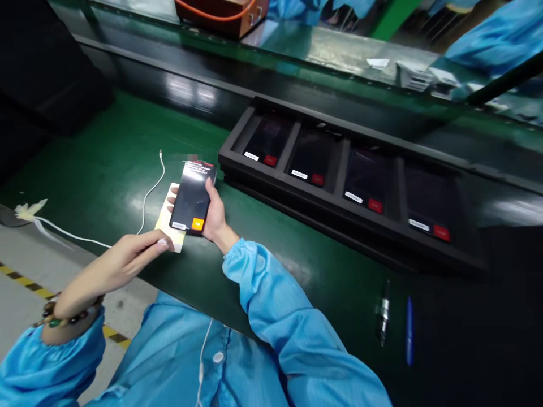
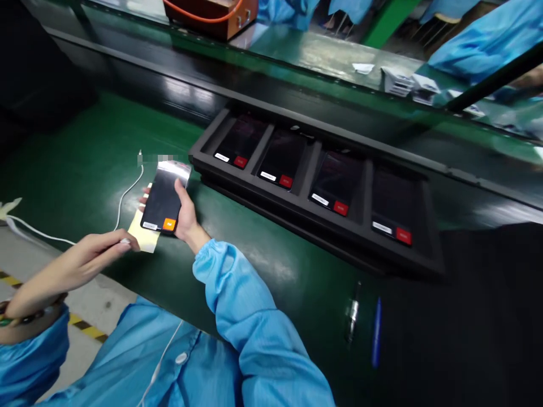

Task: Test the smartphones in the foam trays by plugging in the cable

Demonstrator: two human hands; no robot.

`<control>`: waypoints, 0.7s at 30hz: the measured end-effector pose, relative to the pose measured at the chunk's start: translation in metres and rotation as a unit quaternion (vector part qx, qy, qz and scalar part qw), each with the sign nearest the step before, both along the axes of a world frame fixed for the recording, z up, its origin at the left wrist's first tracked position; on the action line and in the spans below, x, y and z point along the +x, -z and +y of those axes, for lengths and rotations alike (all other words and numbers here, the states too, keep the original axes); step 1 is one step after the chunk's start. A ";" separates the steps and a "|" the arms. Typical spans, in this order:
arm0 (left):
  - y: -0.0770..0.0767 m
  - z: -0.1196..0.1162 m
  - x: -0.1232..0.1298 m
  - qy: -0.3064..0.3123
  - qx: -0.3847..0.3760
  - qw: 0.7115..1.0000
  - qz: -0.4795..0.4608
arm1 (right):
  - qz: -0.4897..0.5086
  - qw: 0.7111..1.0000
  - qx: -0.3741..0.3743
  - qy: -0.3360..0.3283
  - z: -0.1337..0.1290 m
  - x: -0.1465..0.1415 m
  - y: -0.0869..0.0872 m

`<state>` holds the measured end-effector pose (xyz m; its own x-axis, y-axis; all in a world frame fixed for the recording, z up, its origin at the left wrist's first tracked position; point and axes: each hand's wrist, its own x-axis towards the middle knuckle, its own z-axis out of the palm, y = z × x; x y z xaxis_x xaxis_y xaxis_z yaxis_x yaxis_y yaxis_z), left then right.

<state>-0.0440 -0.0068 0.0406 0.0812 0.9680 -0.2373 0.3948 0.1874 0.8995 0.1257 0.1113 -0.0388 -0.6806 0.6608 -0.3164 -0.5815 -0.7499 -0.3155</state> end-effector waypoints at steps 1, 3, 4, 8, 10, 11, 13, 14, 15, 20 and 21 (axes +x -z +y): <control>0.006 -0.002 0.002 0.022 -0.012 1.000 0.017 | 0.005 1.000 -0.002 0.010 0.005 -0.007 -0.001; 0.018 -0.008 0.004 0.014 -0.029 0.999 0.023 | 0.023 1.000 -0.008 0.019 0.013 -0.023 -0.003; 0.023 -0.010 0.004 -0.012 -0.037 0.999 0.010 | 0.034 0.999 -0.013 0.021 0.016 -0.032 -0.004; 0.042 -0.007 0.008 -0.098 -0.059 0.991 -0.062 | 0.076 0.996 -0.032 0.032 0.019 -0.057 -0.007; 0.047 -0.004 0.010 -0.134 -0.048 0.986 -0.086 | 0.083 0.995 -0.035 0.041 0.017 -0.063 -0.005; 0.049 -0.002 0.010 -0.148 -0.041 0.984 -0.094 | 0.083 0.995 -0.034 0.043 0.017 -0.064 -0.005; 0.050 0.000 0.010 -0.163 -0.032 0.980 -0.106 | 0.083 0.995 -0.032 0.041 0.016 -0.065 -0.003; 0.050 0.001 0.010 -0.166 -0.030 0.979 -0.111 | 0.082 0.995 -0.031 0.039 0.016 -0.064 -0.003; 0.050 0.001 0.009 -0.167 -0.030 0.979 -0.116 | 0.081 0.996 -0.031 0.037 0.016 -0.064 -0.002; 0.050 0.000 0.008 -0.160 -0.041 0.978 -0.129 | 0.072 0.996 -0.032 0.038 0.016 -0.063 -0.004; 0.050 0.000 0.008 -0.158 -0.044 0.978 -0.131 | 0.067 0.996 -0.032 0.041 0.016 -0.064 -0.005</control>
<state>-0.0365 -0.0066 -0.0097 -0.1492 0.9312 -0.3327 0.0633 0.3447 0.9366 0.0620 0.1276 -0.0343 -0.6647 0.6971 -0.2687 -0.6750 -0.7145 -0.1839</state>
